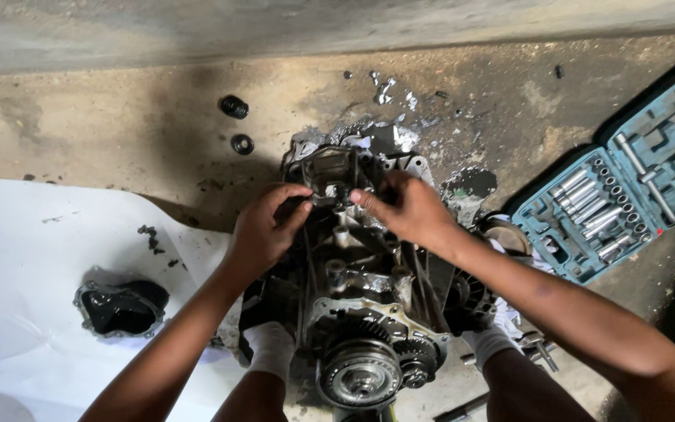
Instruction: The person sits on the floor and works on a disassembled engine block. They use a hammer to tap parts, remove and reposition components, and wipe surfaces with a cloth. The person repeatedly adjusts the engine halves and uses tools from a nearby kit.
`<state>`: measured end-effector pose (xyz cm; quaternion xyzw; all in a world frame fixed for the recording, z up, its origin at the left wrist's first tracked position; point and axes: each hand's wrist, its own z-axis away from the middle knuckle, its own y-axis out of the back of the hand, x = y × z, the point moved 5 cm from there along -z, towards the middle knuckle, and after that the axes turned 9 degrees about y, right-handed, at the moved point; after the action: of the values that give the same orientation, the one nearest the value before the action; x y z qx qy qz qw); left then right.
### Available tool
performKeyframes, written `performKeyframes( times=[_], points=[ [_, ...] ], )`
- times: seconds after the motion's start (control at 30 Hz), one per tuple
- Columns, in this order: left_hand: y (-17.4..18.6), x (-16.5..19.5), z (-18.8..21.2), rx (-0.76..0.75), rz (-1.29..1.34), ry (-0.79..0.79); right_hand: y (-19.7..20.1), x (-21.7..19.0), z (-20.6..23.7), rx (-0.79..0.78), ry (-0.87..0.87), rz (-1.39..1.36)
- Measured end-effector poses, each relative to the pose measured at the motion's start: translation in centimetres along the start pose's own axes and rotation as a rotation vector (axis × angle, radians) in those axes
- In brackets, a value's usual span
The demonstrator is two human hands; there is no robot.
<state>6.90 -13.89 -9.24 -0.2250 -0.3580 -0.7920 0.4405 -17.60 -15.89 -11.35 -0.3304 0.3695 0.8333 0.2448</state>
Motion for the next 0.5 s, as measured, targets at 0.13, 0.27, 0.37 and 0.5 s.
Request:
performKeyframes(
  times=[0.13,0.27,0.37,0.5],
  points=[
    [0.4,0.4,-0.5,-0.054,0.070,-0.222,0.0,0.0,-0.6,-0.004,-0.098,-0.084],
    [0.5,0.0,0.0,-0.075,0.002,-0.274,0.0,-1.2,-0.5,-0.023,-0.067,-0.092],
    [0.0,-0.8,-0.1,-0.150,0.072,-0.183,0.1,-2.1,0.4,-0.070,-0.074,-0.019],
    [-0.5,-0.5,-1.0,-0.087,-0.125,-0.333,0.2,-3.0,1.6,-0.080,-0.031,-0.065]
  ],
)
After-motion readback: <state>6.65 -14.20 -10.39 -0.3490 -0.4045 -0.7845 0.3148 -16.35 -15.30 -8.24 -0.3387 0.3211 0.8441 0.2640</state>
